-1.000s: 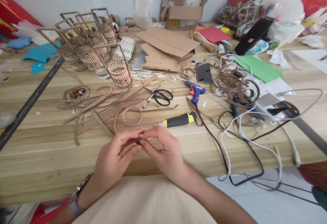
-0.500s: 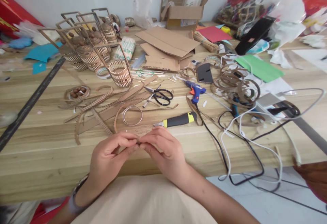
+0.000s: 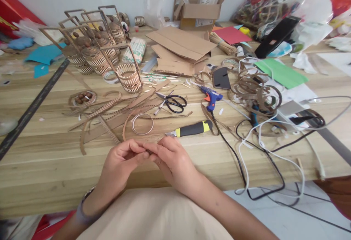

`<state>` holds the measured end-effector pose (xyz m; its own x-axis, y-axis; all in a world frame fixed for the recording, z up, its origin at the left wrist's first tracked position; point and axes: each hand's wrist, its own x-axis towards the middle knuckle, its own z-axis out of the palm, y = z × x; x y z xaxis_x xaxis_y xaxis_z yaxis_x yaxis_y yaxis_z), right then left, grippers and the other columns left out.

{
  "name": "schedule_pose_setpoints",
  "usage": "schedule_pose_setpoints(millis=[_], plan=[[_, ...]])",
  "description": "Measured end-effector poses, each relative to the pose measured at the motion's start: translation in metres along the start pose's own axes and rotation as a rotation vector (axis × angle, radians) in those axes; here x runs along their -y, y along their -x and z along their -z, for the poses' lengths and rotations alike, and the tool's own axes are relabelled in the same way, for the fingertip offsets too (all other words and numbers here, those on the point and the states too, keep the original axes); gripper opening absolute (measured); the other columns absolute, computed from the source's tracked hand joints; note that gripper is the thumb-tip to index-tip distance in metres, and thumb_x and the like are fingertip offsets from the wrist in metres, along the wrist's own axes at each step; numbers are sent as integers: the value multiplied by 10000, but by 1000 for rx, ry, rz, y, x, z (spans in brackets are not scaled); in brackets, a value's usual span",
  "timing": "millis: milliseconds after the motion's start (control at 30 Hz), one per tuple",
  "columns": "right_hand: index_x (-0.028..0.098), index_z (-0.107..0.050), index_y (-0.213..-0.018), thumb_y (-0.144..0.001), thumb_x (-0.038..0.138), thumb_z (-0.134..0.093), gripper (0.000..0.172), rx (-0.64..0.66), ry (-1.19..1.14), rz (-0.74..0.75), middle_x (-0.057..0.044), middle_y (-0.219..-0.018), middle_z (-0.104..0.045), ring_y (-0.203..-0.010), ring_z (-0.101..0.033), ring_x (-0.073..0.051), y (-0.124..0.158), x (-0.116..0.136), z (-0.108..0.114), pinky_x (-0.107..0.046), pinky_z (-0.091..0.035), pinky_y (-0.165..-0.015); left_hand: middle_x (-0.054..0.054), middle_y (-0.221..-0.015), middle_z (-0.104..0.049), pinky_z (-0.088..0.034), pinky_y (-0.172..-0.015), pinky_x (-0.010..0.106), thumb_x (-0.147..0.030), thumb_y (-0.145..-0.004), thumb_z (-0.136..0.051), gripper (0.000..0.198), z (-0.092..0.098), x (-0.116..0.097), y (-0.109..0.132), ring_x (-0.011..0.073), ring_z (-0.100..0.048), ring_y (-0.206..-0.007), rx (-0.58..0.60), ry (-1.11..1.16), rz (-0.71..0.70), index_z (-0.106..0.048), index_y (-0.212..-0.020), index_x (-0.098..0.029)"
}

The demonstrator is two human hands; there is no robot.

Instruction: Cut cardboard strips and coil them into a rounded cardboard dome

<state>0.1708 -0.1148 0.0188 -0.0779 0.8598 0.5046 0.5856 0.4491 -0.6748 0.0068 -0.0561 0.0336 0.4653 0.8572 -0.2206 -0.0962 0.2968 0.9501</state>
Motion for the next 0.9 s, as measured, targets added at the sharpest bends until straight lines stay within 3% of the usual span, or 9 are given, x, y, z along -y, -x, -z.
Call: schedule_pose_setpoints(millis=[133, 300, 533, 700, 767, 900], plan=[[240, -603, -1278, -1030, 378, -454, 321, -40, -60, -33, -17, -806, -616, -725, -588, -148, 0, 1, 0, -274, -514, -668, -14, -764, -757, -519, -693, 200, -161, -732, -809, 155, -1, 3, -2, 114, -675, -733, 32, 127, 50, -675, -657, -180], [225, -605, -1082, -977, 435, -552, 241, -76, -2, -39, 1, -771, -614, -699, -589, -148, -1, 1, 1, -270, -495, -649, 4, -803, -771, -533, -762, 251, -197, -752, -813, 166, -2, 1, -6, 134, -701, -756, 117, 208, 89, -667, -677, -173], [183, -633, -998, -1002, 473, -472, 331, 197, 48, 10, -15, -711, -614, -663, -569, -157, -10, 5, 13, -292, -461, -632, -14, -702, -702, -444, -604, 211, -316, -660, -896, 442, 5, -3, -6, 118, -631, -655, 195, 167, 168, -473, -642, -187], [195, -637, -970, -992, 499, -472, 347, 307, -5, 4, -7, -703, -607, -681, -574, -161, -14, 4, 19, -296, -462, -654, -50, -654, -619, -407, -583, 199, -338, -612, -921, 409, 5, -2, -5, 91, -548, -611, 195, 97, 224, -558, -714, -181], [203, -646, -958, -980, 497, -506, 326, 266, -20, -6, 6, -683, -597, -657, -567, -152, -13, 3, 16, -289, -461, -645, -39, -675, -635, -429, -602, 207, -326, -615, -919, 367, 4, -1, -5, 101, -566, -633, 179, 106, 193, -600, -722, -179], [214, -668, -1013, -938, 484, -600, 288, 26, 4, -55, 25, -652, -588, -603, -567, -137, -8, 4, 8, -269, -461, -597, -7, -744, -705, -491, -645, 229, -313, -658, -890, 261, 4, 3, -4, 132, -621, -696, 104, 158, 140, -745, -844, -201]])
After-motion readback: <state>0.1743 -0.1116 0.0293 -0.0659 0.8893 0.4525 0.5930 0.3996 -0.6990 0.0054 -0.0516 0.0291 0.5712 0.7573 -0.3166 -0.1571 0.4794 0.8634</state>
